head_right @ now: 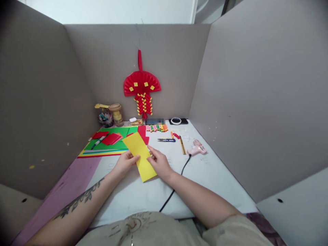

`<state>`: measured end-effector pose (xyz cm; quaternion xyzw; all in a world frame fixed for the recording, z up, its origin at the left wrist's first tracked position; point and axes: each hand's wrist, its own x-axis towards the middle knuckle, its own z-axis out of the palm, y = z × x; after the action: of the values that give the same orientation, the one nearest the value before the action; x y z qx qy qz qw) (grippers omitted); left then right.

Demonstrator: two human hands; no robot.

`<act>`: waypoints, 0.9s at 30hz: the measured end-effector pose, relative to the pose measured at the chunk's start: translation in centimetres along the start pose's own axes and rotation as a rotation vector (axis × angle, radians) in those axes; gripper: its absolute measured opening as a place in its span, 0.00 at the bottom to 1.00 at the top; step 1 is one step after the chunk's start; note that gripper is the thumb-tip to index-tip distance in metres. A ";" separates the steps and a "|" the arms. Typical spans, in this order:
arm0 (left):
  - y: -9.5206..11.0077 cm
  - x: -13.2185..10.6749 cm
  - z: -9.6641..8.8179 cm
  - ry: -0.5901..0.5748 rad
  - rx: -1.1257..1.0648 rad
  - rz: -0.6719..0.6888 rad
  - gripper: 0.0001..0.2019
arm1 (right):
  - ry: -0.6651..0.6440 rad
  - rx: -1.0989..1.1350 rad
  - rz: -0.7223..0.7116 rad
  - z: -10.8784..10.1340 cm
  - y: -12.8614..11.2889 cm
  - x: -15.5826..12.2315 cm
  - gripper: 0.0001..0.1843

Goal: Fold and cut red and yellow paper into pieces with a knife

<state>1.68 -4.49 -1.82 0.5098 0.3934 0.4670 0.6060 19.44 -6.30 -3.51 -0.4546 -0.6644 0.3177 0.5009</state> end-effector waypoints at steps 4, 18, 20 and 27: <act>0.1 -0.1 0.1 -0.006 -0.015 -0.016 0.18 | 0.007 -0.119 -0.117 -0.2 -0.4 -0.1 0.26; 0.0 -0.1 0.1 -0.019 -0.035 -0.016 0.18 | -0.022 -0.083 -0.134 -0.2 -0.5 -0.3 0.25; 0.0 0.0 0.0 -0.016 -0.029 -0.012 0.18 | -0.021 -0.053 -0.129 -0.1 -0.5 -0.3 0.22; 0.3 -0.2 0.1 -0.012 -0.026 -0.001 0.18 | 0.059 0.013 0.020 -0.2 -0.3 0.1 0.04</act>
<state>1.72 -4.66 -1.50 0.5043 0.3839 0.4689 0.6151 19.49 -6.29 -3.12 -0.4671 -0.6428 0.3136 0.5199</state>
